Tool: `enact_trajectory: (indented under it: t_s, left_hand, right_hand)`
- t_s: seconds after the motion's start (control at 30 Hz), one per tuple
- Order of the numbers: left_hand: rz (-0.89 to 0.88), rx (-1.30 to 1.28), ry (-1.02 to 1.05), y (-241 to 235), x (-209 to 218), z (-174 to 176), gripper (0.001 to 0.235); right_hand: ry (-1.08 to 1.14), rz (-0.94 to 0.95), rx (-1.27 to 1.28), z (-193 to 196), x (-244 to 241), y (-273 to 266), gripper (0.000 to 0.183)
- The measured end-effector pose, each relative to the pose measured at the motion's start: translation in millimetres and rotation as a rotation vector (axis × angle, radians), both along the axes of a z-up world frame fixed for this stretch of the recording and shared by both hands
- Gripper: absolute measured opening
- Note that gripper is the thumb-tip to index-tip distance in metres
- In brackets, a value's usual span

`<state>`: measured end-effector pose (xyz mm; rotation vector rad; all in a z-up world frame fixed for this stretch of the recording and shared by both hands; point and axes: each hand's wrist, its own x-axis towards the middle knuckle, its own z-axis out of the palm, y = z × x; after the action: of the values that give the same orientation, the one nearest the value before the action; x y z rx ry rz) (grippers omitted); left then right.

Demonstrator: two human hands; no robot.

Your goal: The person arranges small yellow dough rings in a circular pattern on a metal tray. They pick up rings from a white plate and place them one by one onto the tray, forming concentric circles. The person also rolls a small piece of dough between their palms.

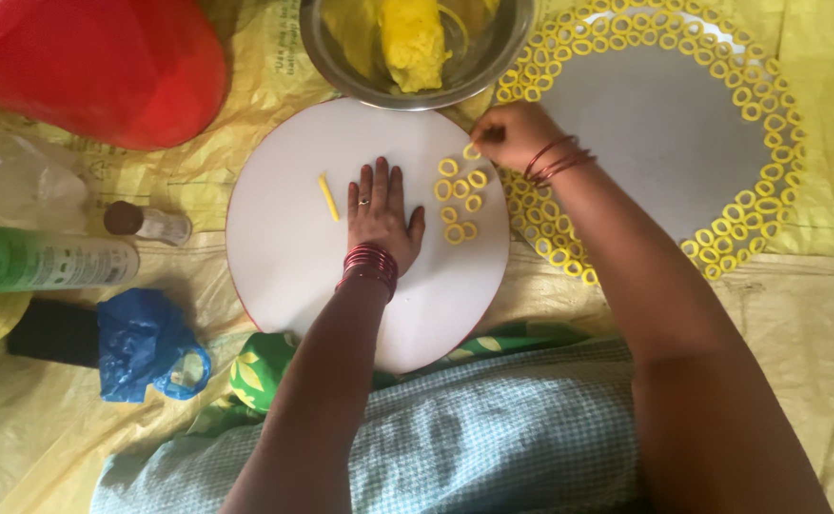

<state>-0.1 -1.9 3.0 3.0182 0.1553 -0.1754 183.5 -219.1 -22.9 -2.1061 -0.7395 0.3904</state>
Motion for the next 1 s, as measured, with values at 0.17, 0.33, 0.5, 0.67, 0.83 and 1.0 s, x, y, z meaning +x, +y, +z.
enact_trajectory:
  t_s: [0.17,0.33,0.5,0.67,0.83,1.0]
  left_hand:
    - [-0.002,-0.009,-0.012,0.9,-2.0,-1.1,0.073]
    - [-0.014,0.004,-0.034,1.5,-0.5,-3.8,0.073]
    - [-0.018,0.007,-0.049,2.8,-2.1,-5.4,0.072]
    - [-0.03,-0.002,-0.088,3.4,-2.5,-7.6,0.072]
    - [-0.034,0.002,-0.095,3.0,-2.6,-8.5,0.071]
    - [-0.038,0.001,-0.096,3.4,-3.4,-7.5,0.071]
  right_hand:
    - [-0.054,-0.18,0.088,-19.0,35.3,-77.9,0.026]
    - [0.199,-0.81,-0.35,-75.1,44.1,-188.3,0.032]
    - [0.117,-1.19,-0.628,-137.0,46.4,-264.8,0.028]
    - [-0.23,-0.905,-1.002,-138.1,34.5,-233.2,0.026]
    - [0.107,-1.089,-0.638,-95.3,13.1,-138.3,0.045]
    - [-0.095,-1.025,-0.643,-86.2,3.8,-140.2,0.06]
